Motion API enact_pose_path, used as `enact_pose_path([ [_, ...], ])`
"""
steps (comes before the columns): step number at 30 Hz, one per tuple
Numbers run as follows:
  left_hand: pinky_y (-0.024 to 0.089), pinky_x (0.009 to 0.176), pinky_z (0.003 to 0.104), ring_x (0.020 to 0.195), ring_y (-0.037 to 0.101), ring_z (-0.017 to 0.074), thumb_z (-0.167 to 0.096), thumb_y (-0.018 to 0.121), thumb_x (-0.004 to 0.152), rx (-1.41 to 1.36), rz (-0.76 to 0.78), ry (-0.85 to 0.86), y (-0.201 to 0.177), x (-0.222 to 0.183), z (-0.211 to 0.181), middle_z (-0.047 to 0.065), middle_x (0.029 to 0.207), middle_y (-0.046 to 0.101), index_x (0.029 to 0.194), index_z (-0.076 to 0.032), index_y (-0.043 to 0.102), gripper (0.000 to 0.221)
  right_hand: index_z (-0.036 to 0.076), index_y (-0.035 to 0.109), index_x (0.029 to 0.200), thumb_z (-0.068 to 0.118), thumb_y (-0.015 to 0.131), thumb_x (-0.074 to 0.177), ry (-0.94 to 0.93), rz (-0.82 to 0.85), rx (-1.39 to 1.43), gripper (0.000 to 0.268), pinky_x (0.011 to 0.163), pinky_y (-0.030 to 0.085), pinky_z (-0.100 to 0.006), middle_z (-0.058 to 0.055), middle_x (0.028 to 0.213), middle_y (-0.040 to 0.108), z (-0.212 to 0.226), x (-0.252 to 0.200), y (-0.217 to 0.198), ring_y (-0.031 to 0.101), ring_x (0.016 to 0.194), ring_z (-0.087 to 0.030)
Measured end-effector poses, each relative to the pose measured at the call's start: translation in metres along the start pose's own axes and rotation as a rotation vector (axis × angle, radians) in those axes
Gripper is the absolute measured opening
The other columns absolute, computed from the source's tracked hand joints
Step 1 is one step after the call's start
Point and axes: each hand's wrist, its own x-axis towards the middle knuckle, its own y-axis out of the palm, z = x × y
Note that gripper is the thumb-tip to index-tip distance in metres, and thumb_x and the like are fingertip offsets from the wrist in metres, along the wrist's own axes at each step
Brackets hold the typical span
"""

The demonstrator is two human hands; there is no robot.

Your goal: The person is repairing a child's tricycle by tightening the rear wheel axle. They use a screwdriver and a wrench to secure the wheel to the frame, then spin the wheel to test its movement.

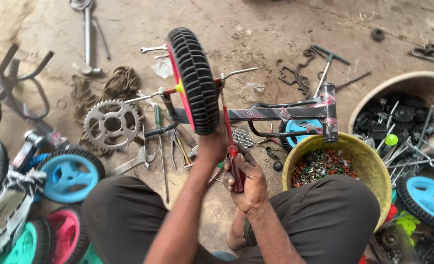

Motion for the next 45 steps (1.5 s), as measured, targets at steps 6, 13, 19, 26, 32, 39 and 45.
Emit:
enact_pose_path([
  [6,0.054,0.093,0.051,0.108,0.067,0.0422,-0.036,0.074,0.086,0.06,0.268,-0.355,-0.132,0.008,0.073,0.026,0.115,0.07,0.122,0.0,0.068,0.051,0.007,0.062,0.125,0.015,0.066,0.096,-0.105,-0.139,-0.12,0.03,0.05,0.051,-0.024,-0.009,0.092,0.066,-0.013,-0.004,0.0,0.065,0.067,-0.013],
  [13,0.056,0.092,0.038,0.106,0.071,0.0237,-0.023,0.084,0.081,-0.663,-0.218,-0.128,-0.152,0.028,0.046,0.015,0.116,0.075,0.136,0.0,0.06,0.064,0.007,0.067,0.124,0.014,0.067,0.091,0.002,-0.489,-0.341,0.034,0.044,0.049,-0.028,-0.01,0.084,0.067,-0.044,-0.026,0.01,0.059,0.057,-0.017],
  [19,0.055,0.083,0.03,0.091,0.068,0.0163,-0.023,0.078,0.098,-0.781,-0.235,-0.163,-0.126,0.035,0.057,0.01,0.104,0.078,0.12,-0.001,0.077,0.032,0.008,0.061,0.126,-0.005,0.068,0.085,-0.677,-0.493,-0.428,0.043,0.058,0.051,-0.024,0.003,0.096,0.059,-0.018,-0.027,-0.01,0.06,0.073,-0.009],
  [26,0.057,0.087,0.031,0.093,0.069,0.0174,-0.014,0.067,0.082,-1.144,-0.029,-0.089,-0.135,0.039,0.06,0.01,0.102,0.072,0.118,0.002,0.07,0.039,-0.001,0.056,0.12,0.0,0.072,0.089,-0.696,-0.884,-0.634,0.035,0.068,0.051,-0.036,-0.013,0.102,0.063,0.103,0.058,-0.058,0.062,0.079,-0.022],
  [32,0.055,0.085,0.033,0.091,0.068,0.0188,-0.025,0.07,0.076,-1.041,0.035,-0.126,-0.155,0.035,0.05,0.012,0.1,0.073,0.118,0.004,0.068,0.051,0.005,0.034,0.146,0.004,0.074,0.087,-0.575,-1.059,-0.857,0.071,0.106,0.039,-0.045,-0.015,0.131,0.053,0.109,0.091,-0.094,0.055,0.12,-0.028],
  [39,0.057,0.083,0.027,0.088,0.071,0.0137,-0.033,0.087,0.081,-1.13,-0.178,-0.201,-0.14,0.043,0.011,0.011,0.096,0.077,0.123,0.0,0.068,0.057,0.008,0.048,0.139,0.008,0.069,0.086,-0.567,-0.863,-0.265,0.057,0.114,0.032,-0.054,-0.011,0.128,0.063,0.121,0.121,-0.105,0.058,0.126,-0.028],
  [45,0.058,0.083,0.027,0.09,0.07,0.0135,-0.018,0.086,0.091,-1.183,-0.72,-0.122,-0.11,0.056,-0.002,0.011,0.098,0.076,0.118,0.002,0.072,0.036,-0.002,0.059,0.123,0.002,0.08,0.084,-0.574,-0.754,-0.146,0.044,0.082,0.053,-0.045,-0.013,0.106,0.071,0.12,0.135,-0.119,0.069,0.091,-0.025],
])
